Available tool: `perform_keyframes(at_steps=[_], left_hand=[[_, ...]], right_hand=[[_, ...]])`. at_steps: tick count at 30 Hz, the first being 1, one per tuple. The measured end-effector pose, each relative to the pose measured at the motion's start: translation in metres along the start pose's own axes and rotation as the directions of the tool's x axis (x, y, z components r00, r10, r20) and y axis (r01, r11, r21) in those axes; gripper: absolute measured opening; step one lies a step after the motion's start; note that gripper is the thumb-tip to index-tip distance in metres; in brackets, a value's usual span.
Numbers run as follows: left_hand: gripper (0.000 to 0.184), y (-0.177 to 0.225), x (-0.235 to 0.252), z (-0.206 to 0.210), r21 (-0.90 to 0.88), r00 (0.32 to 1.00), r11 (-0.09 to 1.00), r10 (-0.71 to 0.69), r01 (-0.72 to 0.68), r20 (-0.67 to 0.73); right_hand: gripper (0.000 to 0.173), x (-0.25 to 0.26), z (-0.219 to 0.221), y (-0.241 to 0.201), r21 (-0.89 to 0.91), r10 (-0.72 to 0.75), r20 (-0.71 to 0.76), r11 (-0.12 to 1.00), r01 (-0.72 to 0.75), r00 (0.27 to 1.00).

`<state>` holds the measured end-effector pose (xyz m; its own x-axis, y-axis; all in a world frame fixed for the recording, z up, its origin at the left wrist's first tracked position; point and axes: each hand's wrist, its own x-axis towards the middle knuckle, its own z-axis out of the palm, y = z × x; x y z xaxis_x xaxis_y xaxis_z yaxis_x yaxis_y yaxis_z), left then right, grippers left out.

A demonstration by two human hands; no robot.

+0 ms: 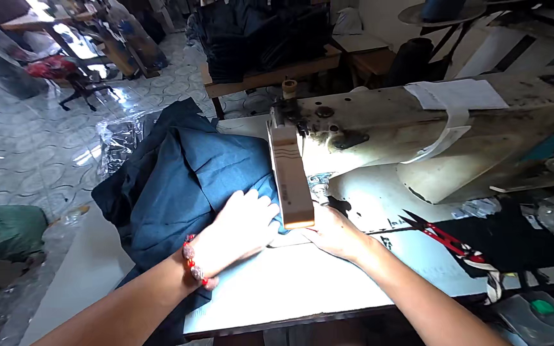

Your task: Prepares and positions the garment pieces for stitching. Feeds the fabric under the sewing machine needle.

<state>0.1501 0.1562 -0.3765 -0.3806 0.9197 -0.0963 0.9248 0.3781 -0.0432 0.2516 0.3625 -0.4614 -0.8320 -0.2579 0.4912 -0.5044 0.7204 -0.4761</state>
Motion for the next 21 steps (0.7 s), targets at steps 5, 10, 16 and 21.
perform_keyframes(at_steps=[5, 10, 16, 21], left_hand=[[0.023, -0.019, -0.007, -0.035, 0.119, 0.983, 0.991, 0.087, -0.068, -0.161], [0.025, -0.016, -0.008, -0.036, 0.115, 0.971, 0.981, 0.172, -0.154, -0.168], [0.035, 0.006, -0.012, -0.013, 0.074, 0.942, 0.96, 0.279, -0.269, -0.188], [0.038, 0.023, -0.015, 0.034, -0.007, 0.887, 0.925, 0.361, -0.379, -0.288]], right_hand=[[0.02, 0.006, 0.0, -0.002, 0.024, 0.084, -0.012, 0.996, -0.084, 0.996], [0.022, 0.005, 0.003, 0.004, 0.011, 0.046, -0.012, 0.999, -0.046, 0.999], [0.025, 0.005, 0.0, 0.002, 0.01, -0.024, 0.053, 1.0, 0.023, 0.998], [0.021, -0.017, 0.008, -0.017, -0.104, -0.246, 0.016, 0.964, 0.247, 0.969]])
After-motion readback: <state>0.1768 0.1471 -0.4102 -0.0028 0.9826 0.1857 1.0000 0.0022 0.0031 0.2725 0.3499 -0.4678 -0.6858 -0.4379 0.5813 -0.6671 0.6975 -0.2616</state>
